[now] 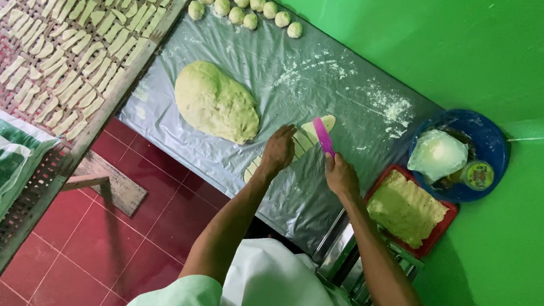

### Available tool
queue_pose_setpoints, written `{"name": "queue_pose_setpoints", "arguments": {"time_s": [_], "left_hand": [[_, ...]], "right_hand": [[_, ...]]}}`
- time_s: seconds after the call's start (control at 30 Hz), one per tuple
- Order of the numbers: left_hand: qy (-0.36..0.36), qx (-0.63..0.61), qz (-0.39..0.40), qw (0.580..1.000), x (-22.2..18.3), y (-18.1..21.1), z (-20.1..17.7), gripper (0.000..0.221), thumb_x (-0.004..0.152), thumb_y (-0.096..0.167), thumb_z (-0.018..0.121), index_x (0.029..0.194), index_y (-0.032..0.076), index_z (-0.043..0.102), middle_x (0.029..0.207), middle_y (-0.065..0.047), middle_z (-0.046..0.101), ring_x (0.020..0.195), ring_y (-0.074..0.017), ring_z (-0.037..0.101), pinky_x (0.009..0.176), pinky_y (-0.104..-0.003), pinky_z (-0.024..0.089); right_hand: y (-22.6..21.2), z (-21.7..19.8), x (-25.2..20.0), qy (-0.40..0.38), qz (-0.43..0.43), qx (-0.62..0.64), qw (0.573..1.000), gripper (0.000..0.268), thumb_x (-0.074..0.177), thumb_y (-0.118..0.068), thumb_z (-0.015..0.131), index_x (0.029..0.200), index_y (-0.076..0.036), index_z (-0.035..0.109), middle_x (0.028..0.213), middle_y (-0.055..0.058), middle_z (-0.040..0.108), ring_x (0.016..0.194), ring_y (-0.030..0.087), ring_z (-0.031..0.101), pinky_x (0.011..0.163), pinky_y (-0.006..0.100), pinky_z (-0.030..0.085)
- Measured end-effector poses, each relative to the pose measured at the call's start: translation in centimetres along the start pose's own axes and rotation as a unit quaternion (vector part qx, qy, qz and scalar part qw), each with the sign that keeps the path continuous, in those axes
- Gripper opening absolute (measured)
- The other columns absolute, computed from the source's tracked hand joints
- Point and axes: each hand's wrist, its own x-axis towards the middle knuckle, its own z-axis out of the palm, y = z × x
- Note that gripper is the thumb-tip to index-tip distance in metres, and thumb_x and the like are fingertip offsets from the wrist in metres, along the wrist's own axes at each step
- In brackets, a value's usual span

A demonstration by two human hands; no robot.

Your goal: Cutting flattened dough into strips and processing it through a manual roller

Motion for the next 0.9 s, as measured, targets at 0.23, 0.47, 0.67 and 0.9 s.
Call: {"name": "queue_pose_setpoints", "arguments": {"time_s": [0.23,0.47,0.67,0.9], "left_hand": [[0.0,-0.071,-0.038,0.997,0.9,0.4,-1.5,0.043,0.084,0.001,0.053,0.125,-0.002,0.066,0.128,-0.029,0.064,0.129,-0.0451,0.058,0.112,-0.05,0.046],[-0.012,0.022,-0.013,1.0,1.8,1.8,-1.3,0.038,0.09,0.009,0.056,0.126,0.002,0.068,0.131,-0.023,0.066,0.129,-0.0394,0.059,0.111,-0.047,0.048],[-0.084,0.071,-0.009,0.994,2.0,4.3,-1.6,0.046,0.093,0.016,0.055,0.135,0.002,0.062,0.142,-0.023,0.059,0.138,-0.0386,0.052,0.116,-0.049,0.04],[-0.156,0.125,0.026,0.98,1.4,4.0,-0.1,0.059,0.097,0.024,0.051,0.152,0.002,0.046,0.161,-0.021,0.04,0.15,-0.0361,0.037,0.122,-0.049,0.032]], "right_hand": [[1.1,0.1,2.4,-0.012,0.009,-0.045,0.999,0.055,0.113,-0.052,0.034,0.097,-0.005,0.058,0.083,0.029,0.07,0.081,0.049,0.073,0.063,0.059,0.055],[-0.6,-0.6,2.9,-0.019,0.0,-0.013,1.0,0.055,0.114,-0.046,0.033,0.092,-0.003,0.06,0.08,0.027,0.071,0.073,0.046,0.072,0.059,0.055,0.055],[-1.8,-1.3,2.4,-0.012,-0.017,-0.026,0.999,0.052,0.113,-0.042,0.036,0.091,-0.001,0.059,0.079,0.03,0.069,0.074,0.046,0.072,0.059,0.054,0.053],[-2.5,-1.5,2.3,0.003,-0.02,-0.012,1.0,0.056,0.115,-0.04,0.033,0.09,0.001,0.062,0.081,0.03,0.073,0.068,0.044,0.071,0.058,0.056,0.055]]}}
